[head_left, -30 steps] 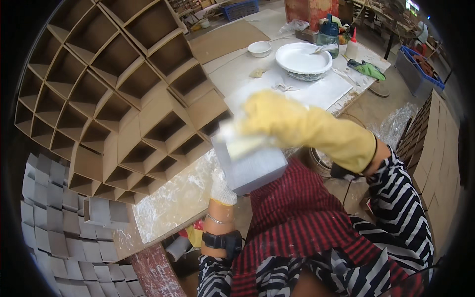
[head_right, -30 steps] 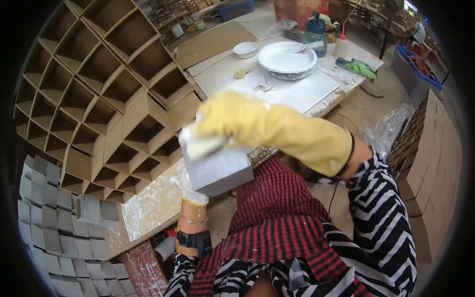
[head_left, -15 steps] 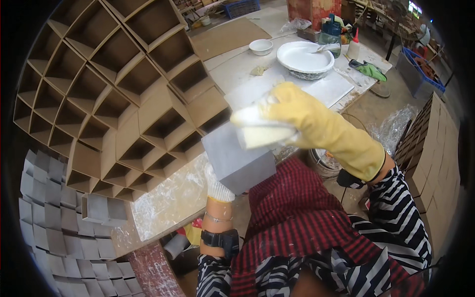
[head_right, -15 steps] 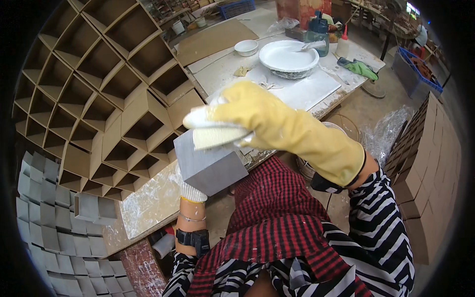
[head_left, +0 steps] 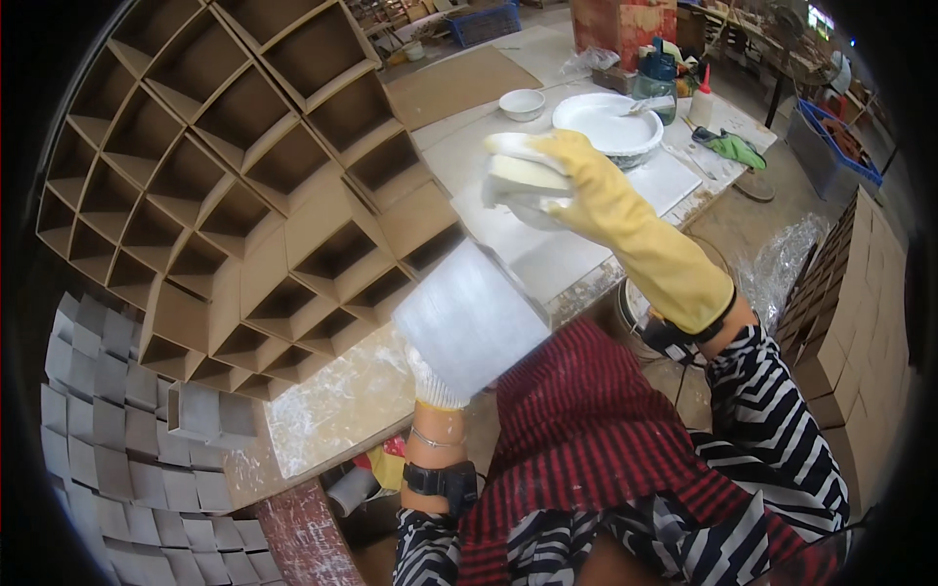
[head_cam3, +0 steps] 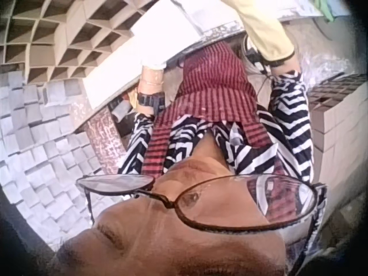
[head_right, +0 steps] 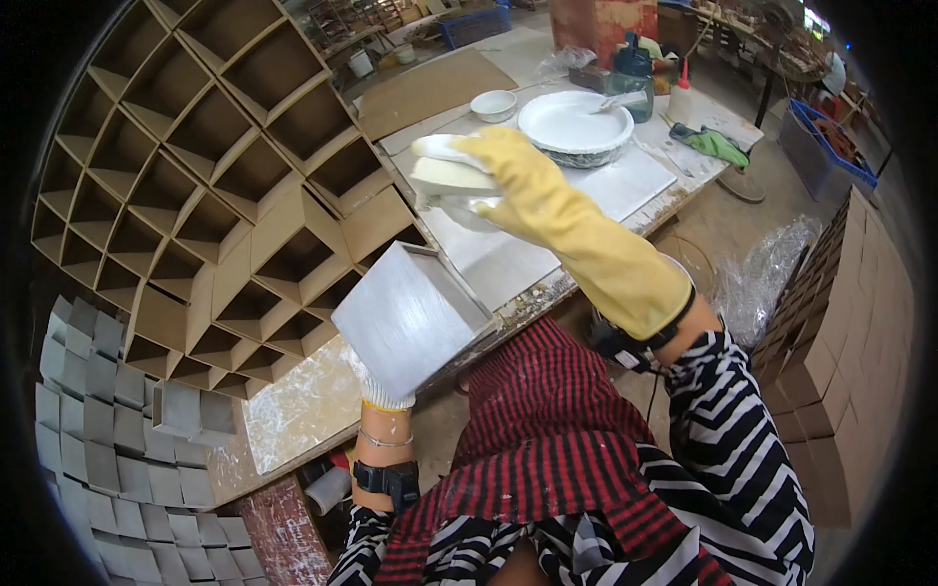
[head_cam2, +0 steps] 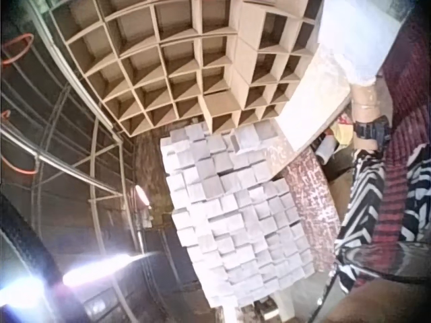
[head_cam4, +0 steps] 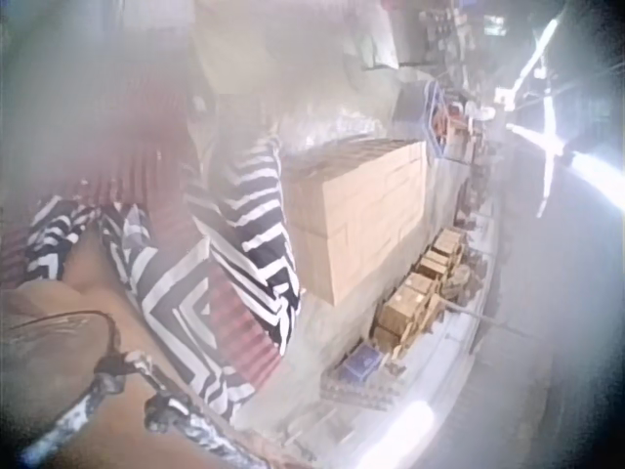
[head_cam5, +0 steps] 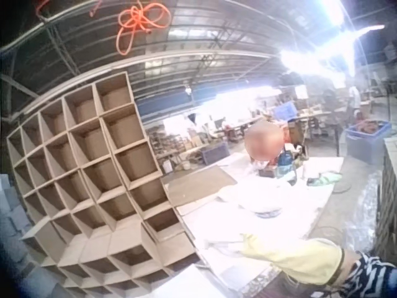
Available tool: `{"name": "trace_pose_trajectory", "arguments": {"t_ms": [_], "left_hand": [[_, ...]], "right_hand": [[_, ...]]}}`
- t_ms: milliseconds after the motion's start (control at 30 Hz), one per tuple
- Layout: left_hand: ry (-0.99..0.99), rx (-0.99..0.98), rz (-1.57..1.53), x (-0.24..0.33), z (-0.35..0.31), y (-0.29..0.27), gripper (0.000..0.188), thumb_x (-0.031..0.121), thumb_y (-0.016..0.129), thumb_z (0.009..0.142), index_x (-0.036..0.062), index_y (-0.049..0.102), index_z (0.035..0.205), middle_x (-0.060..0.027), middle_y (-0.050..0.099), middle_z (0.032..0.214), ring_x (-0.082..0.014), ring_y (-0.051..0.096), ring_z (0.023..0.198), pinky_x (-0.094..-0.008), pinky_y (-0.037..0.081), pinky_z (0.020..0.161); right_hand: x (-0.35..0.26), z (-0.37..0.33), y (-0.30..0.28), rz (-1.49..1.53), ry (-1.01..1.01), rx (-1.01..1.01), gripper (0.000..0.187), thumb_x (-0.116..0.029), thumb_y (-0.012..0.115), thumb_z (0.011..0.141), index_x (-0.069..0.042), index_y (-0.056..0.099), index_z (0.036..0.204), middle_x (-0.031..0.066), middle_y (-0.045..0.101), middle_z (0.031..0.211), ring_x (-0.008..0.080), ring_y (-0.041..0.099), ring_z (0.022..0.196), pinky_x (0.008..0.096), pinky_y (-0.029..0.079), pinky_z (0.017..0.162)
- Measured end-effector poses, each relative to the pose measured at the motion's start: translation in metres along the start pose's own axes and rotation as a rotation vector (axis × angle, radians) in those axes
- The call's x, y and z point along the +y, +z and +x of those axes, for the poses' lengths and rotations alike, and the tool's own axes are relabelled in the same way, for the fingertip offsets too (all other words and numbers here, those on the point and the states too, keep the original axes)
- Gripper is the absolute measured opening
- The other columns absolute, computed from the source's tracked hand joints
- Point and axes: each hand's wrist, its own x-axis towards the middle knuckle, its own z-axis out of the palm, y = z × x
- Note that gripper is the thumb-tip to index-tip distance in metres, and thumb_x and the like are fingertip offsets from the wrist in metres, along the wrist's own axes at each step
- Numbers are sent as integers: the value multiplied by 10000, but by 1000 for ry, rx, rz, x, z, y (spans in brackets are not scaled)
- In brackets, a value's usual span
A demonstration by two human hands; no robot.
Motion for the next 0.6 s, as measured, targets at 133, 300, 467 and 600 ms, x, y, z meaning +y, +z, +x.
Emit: {"name": "trace_pose_trajectory", "arguments": {"t_ms": [133, 300, 467, 600], "left_hand": [[101, 243, 989, -12, -8, -25, 458, 281, 378, 977, 34, 366, 1364, -137, 453, 1356, -254, 386, 1285, -371, 290, 1087], [-144, 145, 407, 25, -8, 5, 466, 257, 458, 943, 50, 404, 1357, -131, 473, 1344, -262, 381, 1290, -362, 256, 1103], [-195, 29, 769, 54, -13, 13, 465, 254, 476, 931, 57, 421, 1349, -129, 472, 1347, -262, 389, 1283, -358, 266, 1097], [-206, -103, 1227, 71, -15, 25, 465, 251, 491, 922, 62, 434, 1342, -127, 472, 1349, -263, 395, 1278, -355, 274, 1093]], "right_hand": [[-18, -13, -9, 314, 263, -131, 569, -75, 724, 725, -128, 546, 1262, 126, 573, 1070, 275, 558, 1001, 350, 456, 893], [-30, -18, -25, 762, 588, -153, 566, -59, 724, 762, -134, 536, 1290, 41, 559, 1182, 128, 533, 1054, 268, 438, 887], [-28, -13, -31, 657, 464, -160, 558, -59, 733, 736, -126, 553, 1261, 49, 578, 1107, 151, 555, 1015, 281, 445, 879], [-39, -2, -34, 346, -30, -194, 598, -73, 781, 644, -119, 580, 1205, 87, 586, 1058, 250, 564, 1000, 342, 443, 903]]}}
